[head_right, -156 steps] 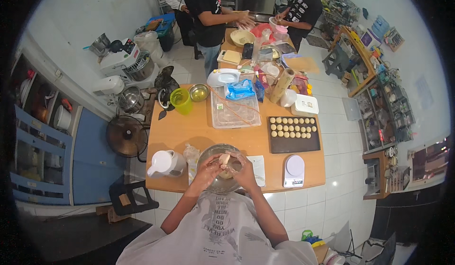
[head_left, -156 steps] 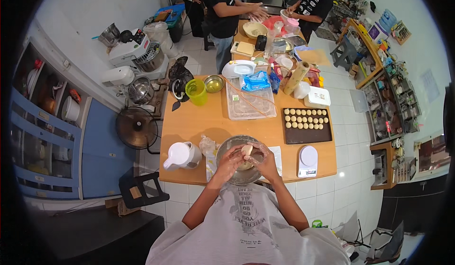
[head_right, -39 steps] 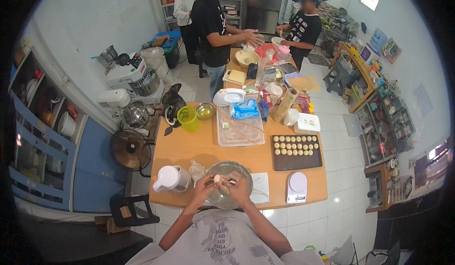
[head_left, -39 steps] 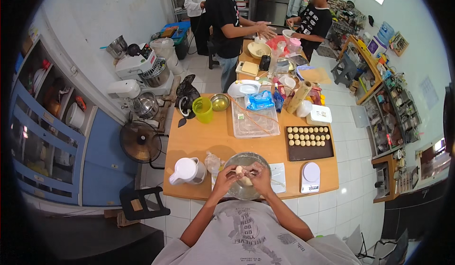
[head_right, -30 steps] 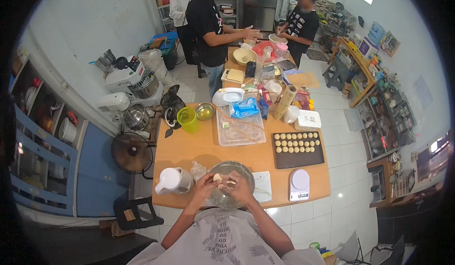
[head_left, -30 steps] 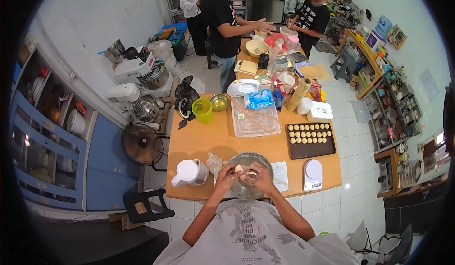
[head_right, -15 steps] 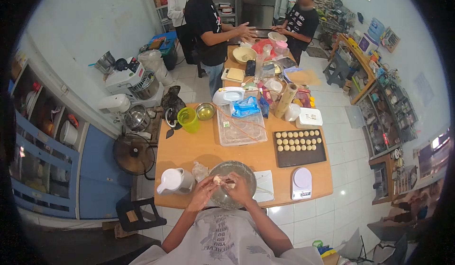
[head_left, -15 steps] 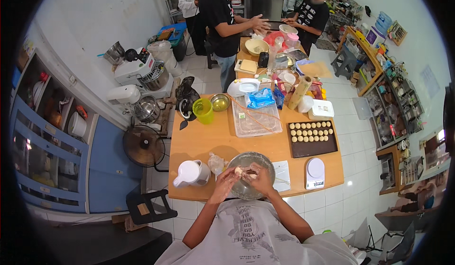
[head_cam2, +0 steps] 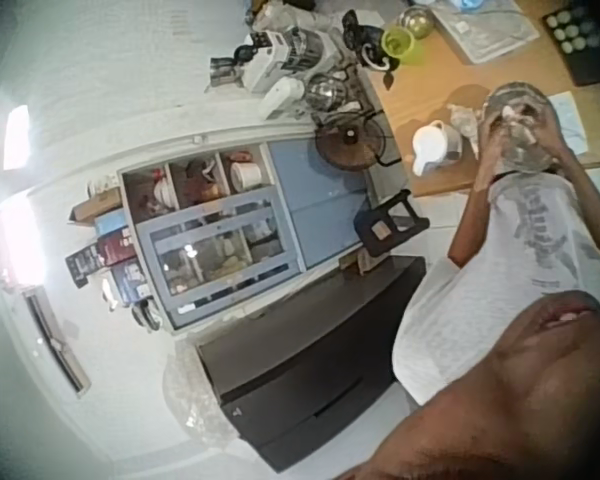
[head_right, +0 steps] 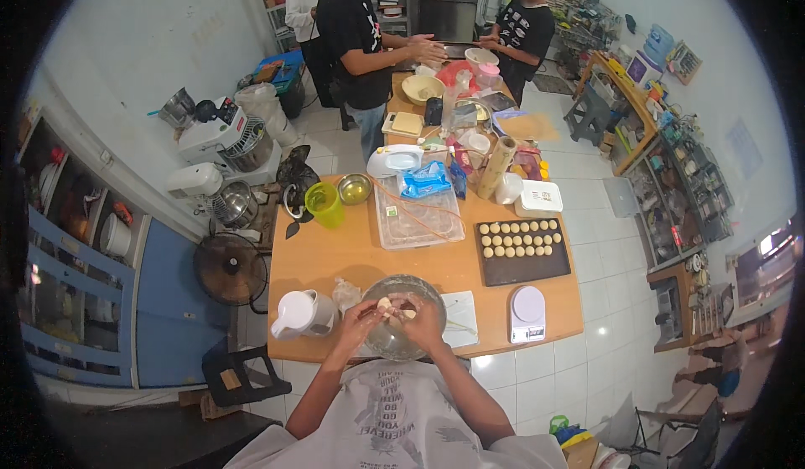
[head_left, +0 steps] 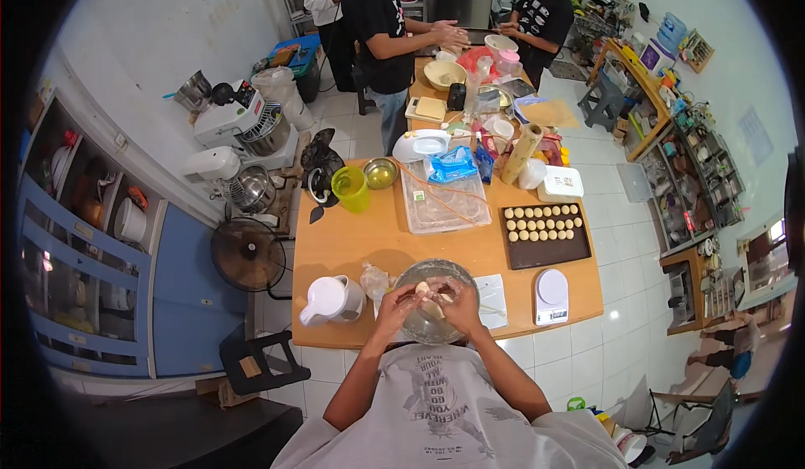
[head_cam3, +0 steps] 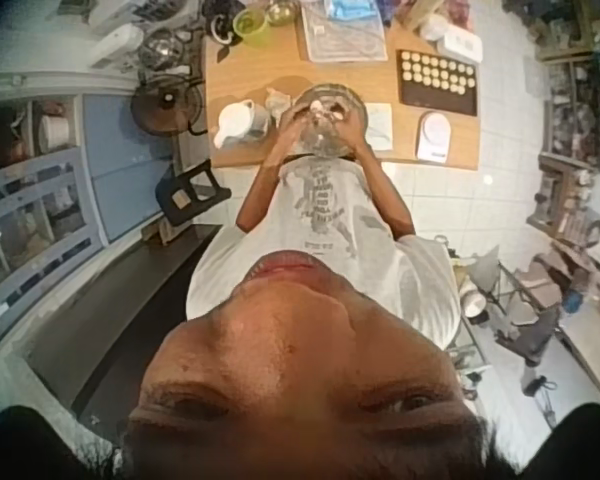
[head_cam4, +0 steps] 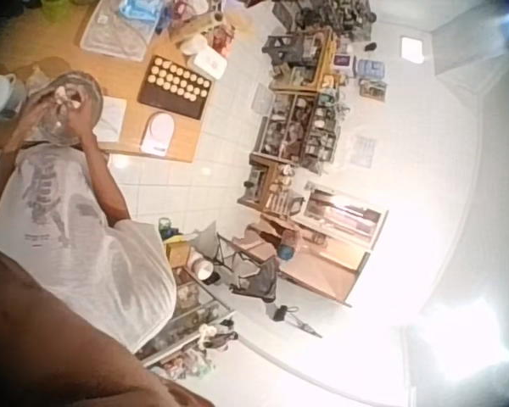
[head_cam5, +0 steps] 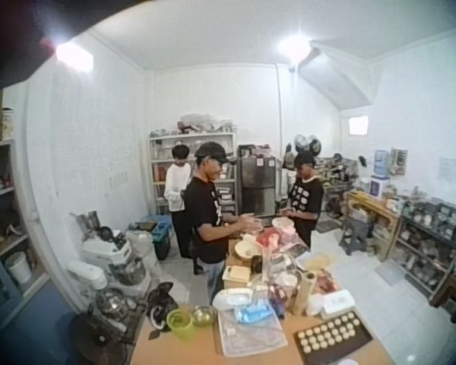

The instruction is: The person prepares small pieces of dough by weighing a portion on a scale, rolling it between their palms into a ball, and placing it onto a baking tray. They then repeat the process, taking dough from a mixing bowl and kneading it before shaping a piece.

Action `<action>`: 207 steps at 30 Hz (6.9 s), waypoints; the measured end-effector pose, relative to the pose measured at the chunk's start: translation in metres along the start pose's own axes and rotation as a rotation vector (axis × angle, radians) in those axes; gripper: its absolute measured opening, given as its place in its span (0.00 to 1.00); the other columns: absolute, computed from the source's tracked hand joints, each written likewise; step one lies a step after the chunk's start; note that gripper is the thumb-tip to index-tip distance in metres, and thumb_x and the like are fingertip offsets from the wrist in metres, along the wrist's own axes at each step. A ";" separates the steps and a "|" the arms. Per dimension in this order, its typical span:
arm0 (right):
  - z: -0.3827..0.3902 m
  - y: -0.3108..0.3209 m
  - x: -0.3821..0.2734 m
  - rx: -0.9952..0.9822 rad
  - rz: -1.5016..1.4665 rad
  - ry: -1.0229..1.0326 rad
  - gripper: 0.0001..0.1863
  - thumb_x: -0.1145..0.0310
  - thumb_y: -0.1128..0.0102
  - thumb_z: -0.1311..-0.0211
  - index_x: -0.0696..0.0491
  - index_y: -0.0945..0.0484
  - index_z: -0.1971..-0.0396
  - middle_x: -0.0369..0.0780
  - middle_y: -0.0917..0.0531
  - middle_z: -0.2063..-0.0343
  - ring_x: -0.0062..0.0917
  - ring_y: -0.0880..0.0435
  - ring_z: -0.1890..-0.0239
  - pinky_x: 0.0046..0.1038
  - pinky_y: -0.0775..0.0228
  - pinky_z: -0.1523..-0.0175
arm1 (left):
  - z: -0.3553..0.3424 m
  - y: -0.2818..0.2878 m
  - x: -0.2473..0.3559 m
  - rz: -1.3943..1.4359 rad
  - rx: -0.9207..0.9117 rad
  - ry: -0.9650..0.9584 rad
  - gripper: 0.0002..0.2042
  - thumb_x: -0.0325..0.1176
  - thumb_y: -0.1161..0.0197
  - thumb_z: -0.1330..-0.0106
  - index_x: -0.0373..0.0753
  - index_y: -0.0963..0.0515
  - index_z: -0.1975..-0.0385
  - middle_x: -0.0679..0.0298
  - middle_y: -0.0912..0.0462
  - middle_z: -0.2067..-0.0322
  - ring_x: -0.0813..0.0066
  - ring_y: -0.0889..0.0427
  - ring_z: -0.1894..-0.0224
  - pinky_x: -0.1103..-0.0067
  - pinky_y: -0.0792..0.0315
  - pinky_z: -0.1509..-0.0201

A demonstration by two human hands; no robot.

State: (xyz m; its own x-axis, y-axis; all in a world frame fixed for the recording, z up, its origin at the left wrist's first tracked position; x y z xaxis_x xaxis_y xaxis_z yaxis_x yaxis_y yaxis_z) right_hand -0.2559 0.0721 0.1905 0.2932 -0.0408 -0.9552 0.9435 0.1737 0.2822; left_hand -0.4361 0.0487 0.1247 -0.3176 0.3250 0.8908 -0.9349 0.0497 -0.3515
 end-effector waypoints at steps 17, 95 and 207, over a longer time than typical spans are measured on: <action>-0.005 0.028 0.011 -0.190 -0.214 0.059 0.13 0.79 0.28 0.38 0.59 0.13 0.54 0.39 0.16 0.52 0.23 0.14 0.53 0.25 0.20 0.46 | 0.002 -0.023 0.012 -0.190 -0.119 -0.055 0.19 0.34 0.30 0.29 0.29 0.20 0.43 0.60 0.13 0.50 0.76 0.16 0.49 0.78 0.23 0.43; -0.018 0.056 -0.125 -0.086 0.126 0.679 0.18 0.83 0.30 0.47 0.54 0.11 0.55 0.41 0.13 0.57 0.35 0.11 0.54 0.33 0.18 0.49 | 0.010 -0.055 0.116 0.252 -0.052 -0.200 0.15 0.28 0.40 0.23 0.26 0.22 0.43 0.55 0.16 0.48 0.68 0.15 0.46 0.69 0.19 0.38; 0.010 0.038 -0.028 0.190 0.130 0.353 0.04 0.76 0.30 0.36 0.59 0.15 0.63 0.44 0.14 0.68 0.29 0.13 0.65 0.29 0.22 0.58 | 0.009 -0.055 0.045 0.005 -0.181 -0.071 0.23 0.35 0.39 0.22 0.30 0.28 0.32 0.58 0.18 0.42 0.73 0.20 0.40 0.75 0.24 0.34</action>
State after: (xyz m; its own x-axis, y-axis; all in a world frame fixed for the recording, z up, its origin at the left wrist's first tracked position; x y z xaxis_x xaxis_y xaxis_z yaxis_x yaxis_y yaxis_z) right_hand -0.2266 0.0701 0.2293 0.3723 0.3148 -0.8731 0.9234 -0.0310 0.3825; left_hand -0.4002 0.0523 0.1863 -0.3384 0.2587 0.9047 -0.8914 0.2197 -0.3963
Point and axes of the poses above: each hand's wrist, its own z-axis away from the middle knuckle, its own y-axis out of the back of the hand, x = y × z, the point moved 3 cm from there along -z, towards the middle knuckle
